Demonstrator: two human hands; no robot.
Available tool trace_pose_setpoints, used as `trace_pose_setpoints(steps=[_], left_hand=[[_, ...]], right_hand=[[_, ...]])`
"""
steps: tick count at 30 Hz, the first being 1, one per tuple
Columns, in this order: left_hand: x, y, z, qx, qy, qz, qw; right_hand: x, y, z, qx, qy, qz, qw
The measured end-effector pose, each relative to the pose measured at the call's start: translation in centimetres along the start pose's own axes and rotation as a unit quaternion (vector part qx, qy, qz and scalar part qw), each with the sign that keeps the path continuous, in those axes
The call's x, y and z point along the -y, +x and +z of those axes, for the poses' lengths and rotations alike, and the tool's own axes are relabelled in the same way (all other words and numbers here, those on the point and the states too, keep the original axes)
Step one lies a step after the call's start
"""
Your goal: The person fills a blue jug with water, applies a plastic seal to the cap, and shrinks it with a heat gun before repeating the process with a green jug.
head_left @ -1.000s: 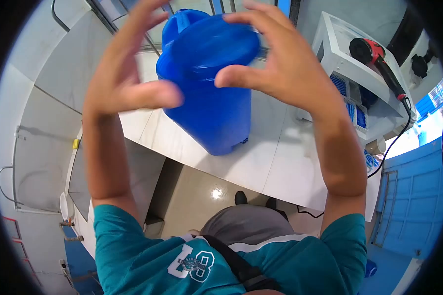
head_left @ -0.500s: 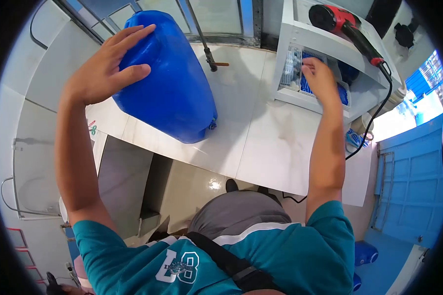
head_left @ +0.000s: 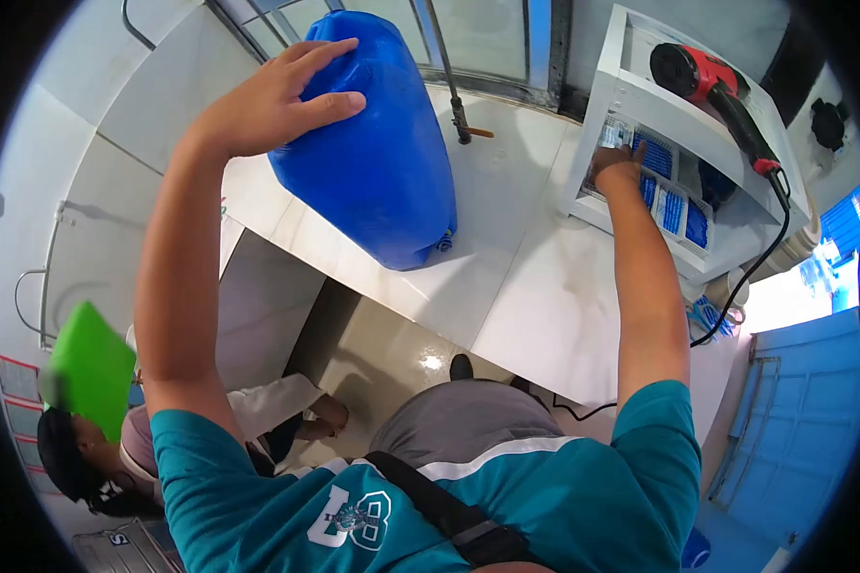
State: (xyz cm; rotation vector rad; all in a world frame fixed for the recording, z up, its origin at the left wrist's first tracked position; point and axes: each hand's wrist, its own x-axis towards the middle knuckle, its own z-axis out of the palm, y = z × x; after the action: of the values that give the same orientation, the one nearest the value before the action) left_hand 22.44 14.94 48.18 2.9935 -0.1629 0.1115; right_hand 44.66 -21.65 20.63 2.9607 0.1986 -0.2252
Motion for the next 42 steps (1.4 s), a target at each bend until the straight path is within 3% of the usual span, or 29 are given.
trace_pose_setpoints(steps=[6,8,9,11,14,15,17,18,20,21,23,27,29,30,32,33,35,39,42], left_hand=[[0.6,-0.1,-0.5,-0.023,-0.048,0.019,0.998],[0.1,-0.4,-0.1,-0.102,-0.042,0.099,0.989],[-0.9,-0.7,0.2,-0.099,-0.046,0.106,0.988],[-3.3,-1.7,1.1,-0.205,-0.096,0.167,0.96],[-5.1,-2.8,2.5,-0.248,-0.09,0.253,0.931],[-6.0,-3.2,3.2,-0.262,-0.093,0.293,0.915],[-6.9,-3.8,5.3,-0.246,-0.142,0.312,0.907],[-7.2,-4.0,6.4,-0.23,-0.166,0.315,0.906],[-7.3,-3.9,8.7,-0.212,-0.193,0.319,0.903],[-7.3,-3.8,10.0,-0.194,-0.227,0.317,0.9],[-7.7,-3.3,11.8,-0.176,-0.264,0.317,0.894],[-9.5,-2.1,14.1,-0.149,-0.336,0.296,0.882],[-10.4,-1.3,14.9,-0.13,-0.384,0.295,0.865],[-10.8,-1.1,15.3,-0.13,-0.384,0.296,0.865],[-11.2,-1.0,15.5,-0.078,-0.481,0.263,0.832],[-11.0,-1.1,15.2,-0.079,-0.481,0.265,0.832],[-10.5,-1.4,14.2,0.033,-0.471,0.214,0.855],[-9.4,-2.5,13.1,0.014,-0.477,0.172,0.862],[-8.4,-3.4,11.6,-0.061,-0.356,0.193,0.912]], right_hand=[[-0.3,0.0,-0.7,-0.01,0.02,0.017,1.0],[-0.9,-0.5,-0.9,0.005,0.036,0.037,0.999],[-1.1,0.0,-0.5,-0.008,0.047,0.036,0.998],[-1.8,0.6,-0.1,-0.021,0.058,0.042,0.997],[-2.7,0.3,-0.3,-0.259,0.132,0.096,0.952],[-2.9,-0.3,-0.6,-0.258,0.13,0.101,0.952],[-3.6,-1.5,-1.1,-0.405,0.179,0.124,0.888],[-3.9,-2.1,-1.2,-0.406,0.176,0.128,0.888],[-4.5,-3.9,-0.9,-0.482,0.256,0.023,0.838],[-4.3,-6.2,-1.5,-0.48,0.254,0.025,0.839],[-2.8,-12.4,-4.6,-0.344,0.499,-0.057,0.793],[-0.7,-19.0,-6.9,-0.234,0.587,-0.149,0.761],[0.5,-20.9,-8.5,-0.108,0.699,-0.254,0.659],[0.9,-21.5,-9.2,-0.109,0.699,-0.254,0.659],[1.3,-22.6,-10.6,-0.015,0.719,-0.311,0.621],[1.5,-22.8,-11.1,-0.017,0.719,-0.311,0.622],[1.6,-23.1,-11.9,0.006,0.705,-0.308,0.638],[1.6,-23.3,-13.5,0.068,0.657,-0.343,0.668],[2.0,-22.9,-14.6,0.091,0.61,-0.393,0.682]])
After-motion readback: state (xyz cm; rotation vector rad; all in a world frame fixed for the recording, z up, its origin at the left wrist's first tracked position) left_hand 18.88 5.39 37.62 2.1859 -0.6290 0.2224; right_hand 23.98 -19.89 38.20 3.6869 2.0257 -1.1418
